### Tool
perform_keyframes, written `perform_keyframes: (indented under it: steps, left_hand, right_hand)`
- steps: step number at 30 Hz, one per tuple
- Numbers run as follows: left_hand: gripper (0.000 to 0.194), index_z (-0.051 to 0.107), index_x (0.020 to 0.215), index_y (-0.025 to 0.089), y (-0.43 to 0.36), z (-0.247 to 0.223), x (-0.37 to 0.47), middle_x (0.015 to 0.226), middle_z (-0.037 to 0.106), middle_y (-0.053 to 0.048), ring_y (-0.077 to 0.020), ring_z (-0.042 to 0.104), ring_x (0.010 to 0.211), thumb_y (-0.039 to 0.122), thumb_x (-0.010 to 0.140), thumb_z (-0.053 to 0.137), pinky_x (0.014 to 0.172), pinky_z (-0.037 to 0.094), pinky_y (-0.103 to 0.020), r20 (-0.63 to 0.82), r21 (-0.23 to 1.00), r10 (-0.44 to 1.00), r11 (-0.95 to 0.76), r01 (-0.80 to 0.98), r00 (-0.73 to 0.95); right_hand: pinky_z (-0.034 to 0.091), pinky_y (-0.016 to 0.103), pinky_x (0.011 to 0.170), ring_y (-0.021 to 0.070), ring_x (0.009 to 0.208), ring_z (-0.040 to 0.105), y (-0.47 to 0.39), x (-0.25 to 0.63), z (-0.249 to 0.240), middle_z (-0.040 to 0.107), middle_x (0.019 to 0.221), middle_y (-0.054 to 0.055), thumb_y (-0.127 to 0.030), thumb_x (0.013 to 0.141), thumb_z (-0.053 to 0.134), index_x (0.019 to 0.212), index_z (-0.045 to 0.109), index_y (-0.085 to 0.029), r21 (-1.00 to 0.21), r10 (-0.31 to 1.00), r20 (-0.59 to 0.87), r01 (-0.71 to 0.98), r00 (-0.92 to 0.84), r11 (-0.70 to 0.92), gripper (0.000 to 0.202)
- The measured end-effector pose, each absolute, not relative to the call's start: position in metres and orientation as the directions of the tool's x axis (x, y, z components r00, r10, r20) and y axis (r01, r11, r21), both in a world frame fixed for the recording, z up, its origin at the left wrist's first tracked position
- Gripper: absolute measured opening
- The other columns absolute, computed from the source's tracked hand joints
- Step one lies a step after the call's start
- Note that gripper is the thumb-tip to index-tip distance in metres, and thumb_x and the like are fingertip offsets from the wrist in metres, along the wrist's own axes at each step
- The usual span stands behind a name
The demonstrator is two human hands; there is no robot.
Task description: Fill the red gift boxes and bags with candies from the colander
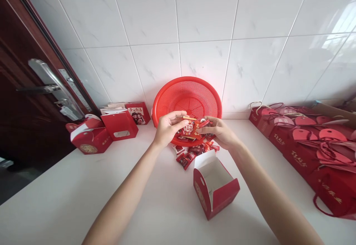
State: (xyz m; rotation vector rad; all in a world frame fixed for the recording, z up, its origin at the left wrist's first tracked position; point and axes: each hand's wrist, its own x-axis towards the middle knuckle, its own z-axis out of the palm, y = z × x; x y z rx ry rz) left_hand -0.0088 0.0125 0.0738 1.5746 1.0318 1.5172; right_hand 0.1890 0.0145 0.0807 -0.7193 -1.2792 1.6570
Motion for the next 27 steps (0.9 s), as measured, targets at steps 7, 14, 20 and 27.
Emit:
perform_keyframes:
  steps: [7, 14, 20, 27]
  left_hand:
    - [0.044, 0.077, 0.103, 0.015, -0.003, 0.083, 0.002, 0.107, 0.079, -0.011, -0.0269, 0.072, 0.103, 0.047, 0.074, 0.084, 0.092, 0.058, -0.038, 0.484, 0.875, 0.875, -0.484, 0.022, 0.016]
    - [0.036, 0.078, 0.105, 0.016, -0.018, 0.093, 0.01, 0.105, 0.08, -0.009, -0.0263, 0.074, 0.101, 0.039, 0.078, 0.081, 0.09, 0.06, -0.037, 0.539, 0.84, 0.842, -0.539, 0.067, 0.02]
    - [0.037, 0.079, 0.107, 0.015, -0.026, 0.101, 0.002, 0.091, 0.08, -0.008, -0.024, 0.075, 0.081, 0.036, 0.077, 0.082, 0.074, 0.064, -0.035, 0.547, 0.828, 0.837, -0.546, 0.127, 0.032]
    - [0.044, 0.073, 0.118, 0.018, -0.039, 0.111, -0.003, 0.09, 0.078, -0.005, -0.0216, 0.074, 0.082, 0.032, 0.077, 0.082, 0.073, 0.064, -0.032, 0.595, 0.779, 0.802, -0.591, 0.207, 0.051]
  right_hand:
    - [0.051, 0.023, 0.048, 0.0133, 0.06, 0.062, 0.012, 0.188, 0.084, 0.069, 0.07, -0.001, -0.021, 0.049, 0.092, 0.073, 0.067, -0.018, -0.908, 0.937, 0.131, -0.419, -0.323, -0.017, 0.035]
    - [0.046, 0.023, 0.049, 0.0115, 0.059, 0.058, 0.003, 0.19, 0.094, 0.067, 0.069, -0.003, -0.022, 0.055, 0.089, 0.073, 0.067, -0.019, -0.879, 0.93, 0.21, -0.474, -0.302, 0.044, 0.029]
    - [0.047, 0.024, 0.047, 0.013, 0.058, 0.059, -0.008, 0.2, 0.11, 0.066, 0.068, -0.003, -0.023, 0.055, 0.088, 0.076, 0.066, -0.021, -0.93, 0.92, 0.218, -0.355, -0.325, 0.094, 0.031]
    - [0.044, 0.022, 0.045, 0.0111, 0.056, 0.056, -0.013, 0.209, 0.118, 0.065, 0.069, -0.003, -0.023, 0.059, 0.088, 0.08, 0.068, -0.021, -0.928, 0.898, 0.295, -0.32, -0.325, 0.189, 0.029]
